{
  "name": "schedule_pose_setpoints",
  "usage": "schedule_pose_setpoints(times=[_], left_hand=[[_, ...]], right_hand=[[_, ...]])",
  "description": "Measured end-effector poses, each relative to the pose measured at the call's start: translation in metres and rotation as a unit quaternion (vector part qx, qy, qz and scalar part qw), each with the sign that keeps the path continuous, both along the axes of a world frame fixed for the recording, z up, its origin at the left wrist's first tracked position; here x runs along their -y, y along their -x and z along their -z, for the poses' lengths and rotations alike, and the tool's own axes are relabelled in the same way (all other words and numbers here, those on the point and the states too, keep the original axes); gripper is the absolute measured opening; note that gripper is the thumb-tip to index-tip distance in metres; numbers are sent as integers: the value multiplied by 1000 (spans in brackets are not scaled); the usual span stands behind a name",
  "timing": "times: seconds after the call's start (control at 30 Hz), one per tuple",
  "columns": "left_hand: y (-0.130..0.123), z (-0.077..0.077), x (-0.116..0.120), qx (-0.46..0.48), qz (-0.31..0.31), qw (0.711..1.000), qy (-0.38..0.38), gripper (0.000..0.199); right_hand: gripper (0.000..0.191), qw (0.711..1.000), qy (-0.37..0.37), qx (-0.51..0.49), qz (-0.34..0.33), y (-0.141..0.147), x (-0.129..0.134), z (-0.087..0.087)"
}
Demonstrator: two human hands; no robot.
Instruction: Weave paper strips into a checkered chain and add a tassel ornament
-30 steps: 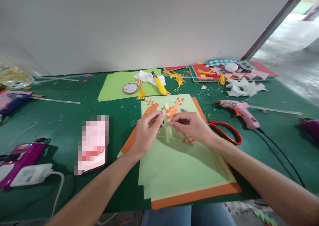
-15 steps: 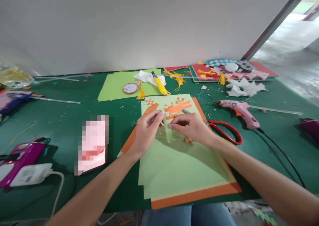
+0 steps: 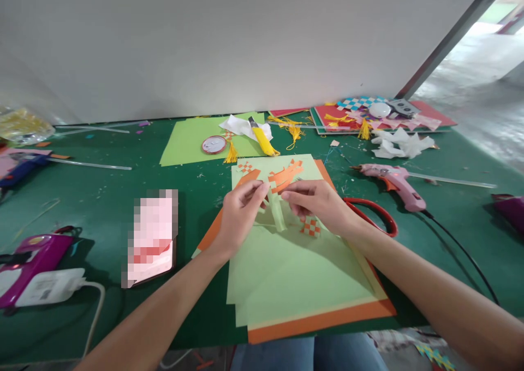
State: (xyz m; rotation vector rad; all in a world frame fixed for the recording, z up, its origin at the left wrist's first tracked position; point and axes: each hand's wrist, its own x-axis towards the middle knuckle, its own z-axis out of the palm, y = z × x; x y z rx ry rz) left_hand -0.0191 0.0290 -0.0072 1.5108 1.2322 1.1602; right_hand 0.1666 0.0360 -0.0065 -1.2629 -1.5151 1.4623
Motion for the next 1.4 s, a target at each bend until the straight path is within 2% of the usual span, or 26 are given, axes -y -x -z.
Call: schedule_pose_setpoints(times=[0.1,0.27,0.43,0.77,1.13,1.27,1.4], left_hand=[[-1,0,0,-5,2,1000,0,29],[-2,0,0,-4,16,1000,4,27],[-3,0,1,-2,23,1000,11,26],[-1,4,-1,18,18,999,25,21],[-3,-3,2,-12,32,999,16,25],[-3,-3,3,-18,21,1000,3,24],[-2,-1,2,-21,0,1000,-11,24]], right_hand=[[28,998,23,-52,30,1,0,2],[27,990,74,-114,41,5,1,2],[33,978,113,-167,55,10,2,2],[39,966,136,-194,109,14,5,3],[33,972,82,-193,103,12,3,8],[34,980,74,-154,100,13,4,6],[32,991,36,-106,79,14,6,2]])
